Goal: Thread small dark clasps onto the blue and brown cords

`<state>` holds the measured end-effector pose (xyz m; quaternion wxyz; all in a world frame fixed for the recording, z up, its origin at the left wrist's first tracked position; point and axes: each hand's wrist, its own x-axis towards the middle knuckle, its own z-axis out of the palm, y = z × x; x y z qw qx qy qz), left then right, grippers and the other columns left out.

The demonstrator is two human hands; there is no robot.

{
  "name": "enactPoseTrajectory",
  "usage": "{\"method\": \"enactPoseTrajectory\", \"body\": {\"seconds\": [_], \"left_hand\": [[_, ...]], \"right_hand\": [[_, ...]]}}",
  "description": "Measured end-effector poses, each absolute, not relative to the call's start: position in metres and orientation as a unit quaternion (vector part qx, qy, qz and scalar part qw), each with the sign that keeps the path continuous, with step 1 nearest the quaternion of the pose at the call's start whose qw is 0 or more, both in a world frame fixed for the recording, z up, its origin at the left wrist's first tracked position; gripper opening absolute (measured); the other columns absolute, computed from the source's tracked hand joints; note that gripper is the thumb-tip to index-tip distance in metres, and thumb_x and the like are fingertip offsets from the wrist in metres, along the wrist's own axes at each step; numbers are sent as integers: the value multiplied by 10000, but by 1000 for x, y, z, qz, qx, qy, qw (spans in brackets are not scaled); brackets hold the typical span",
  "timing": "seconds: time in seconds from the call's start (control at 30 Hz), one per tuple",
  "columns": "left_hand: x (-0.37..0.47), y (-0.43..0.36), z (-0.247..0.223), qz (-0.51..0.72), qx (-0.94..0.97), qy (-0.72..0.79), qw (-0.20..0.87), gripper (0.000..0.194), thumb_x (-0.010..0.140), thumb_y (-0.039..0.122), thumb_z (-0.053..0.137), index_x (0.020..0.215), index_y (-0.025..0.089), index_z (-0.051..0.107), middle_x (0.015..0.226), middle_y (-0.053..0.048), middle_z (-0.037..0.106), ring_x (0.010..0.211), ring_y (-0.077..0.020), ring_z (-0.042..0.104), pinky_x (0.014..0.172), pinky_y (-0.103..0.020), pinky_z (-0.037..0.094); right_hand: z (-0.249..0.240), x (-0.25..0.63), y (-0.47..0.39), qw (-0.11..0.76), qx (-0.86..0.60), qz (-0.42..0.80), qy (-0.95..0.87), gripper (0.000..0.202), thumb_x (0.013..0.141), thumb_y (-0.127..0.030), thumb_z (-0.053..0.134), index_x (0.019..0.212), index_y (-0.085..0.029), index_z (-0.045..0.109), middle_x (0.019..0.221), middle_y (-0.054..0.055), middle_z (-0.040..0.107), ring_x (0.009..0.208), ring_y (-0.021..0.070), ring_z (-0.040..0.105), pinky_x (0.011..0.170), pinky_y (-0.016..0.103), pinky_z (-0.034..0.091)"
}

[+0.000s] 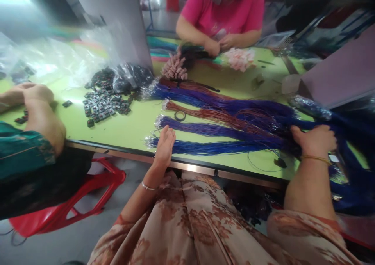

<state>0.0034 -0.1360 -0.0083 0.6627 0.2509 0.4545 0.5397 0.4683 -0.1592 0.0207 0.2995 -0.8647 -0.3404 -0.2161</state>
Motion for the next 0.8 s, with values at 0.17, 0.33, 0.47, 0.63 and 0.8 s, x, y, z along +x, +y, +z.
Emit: {"method": "enactPoseTrajectory", "body": {"seconds": [0.17,0.33,0.47,0.63,0.8], "left_hand": [[3,-140,-8,558,281,446,641,450,892,385,620,1297,216,522,1430,-140,524,1357,-231,478,1168,-376,336],[-10,-130,-8,592,348,448,573,418,861,444,644,1203,206,601,1318,-131,614,1257,-231,573,1124,-399,396],[-56,-100,-8,606,409,527,434,344,891,393,583,1151,174,635,1228,-126,660,1170,-219,616,1081,-402,431],[-129,-51,-8,475,520,687,181,323,885,214,486,1153,136,649,1239,-152,634,1166,-248,578,1056,-414,419],[-154,-10,-9,328,610,719,57,310,818,110,453,1032,122,676,1129,-173,617,1102,-289,556,1007,-432,405]], "right_hand": [[61,350,-145,348,-730,-27,-588,135,817,-249,616,874,-160,700,892,147,703,789,209,631,740,343,450],[45,210,-125,182,-483,234,-824,196,893,-277,537,881,-177,705,875,61,700,770,155,607,716,259,424],[27,164,-111,47,-495,203,-843,188,898,-256,518,883,-171,686,943,85,690,824,178,600,691,263,365],[29,160,-109,2,-487,180,-855,179,907,-198,449,914,-153,622,947,104,672,793,177,581,681,270,329],[30,163,-109,74,-478,247,-839,130,891,-192,451,914,-164,575,796,37,652,653,128,517,642,240,313]]}}
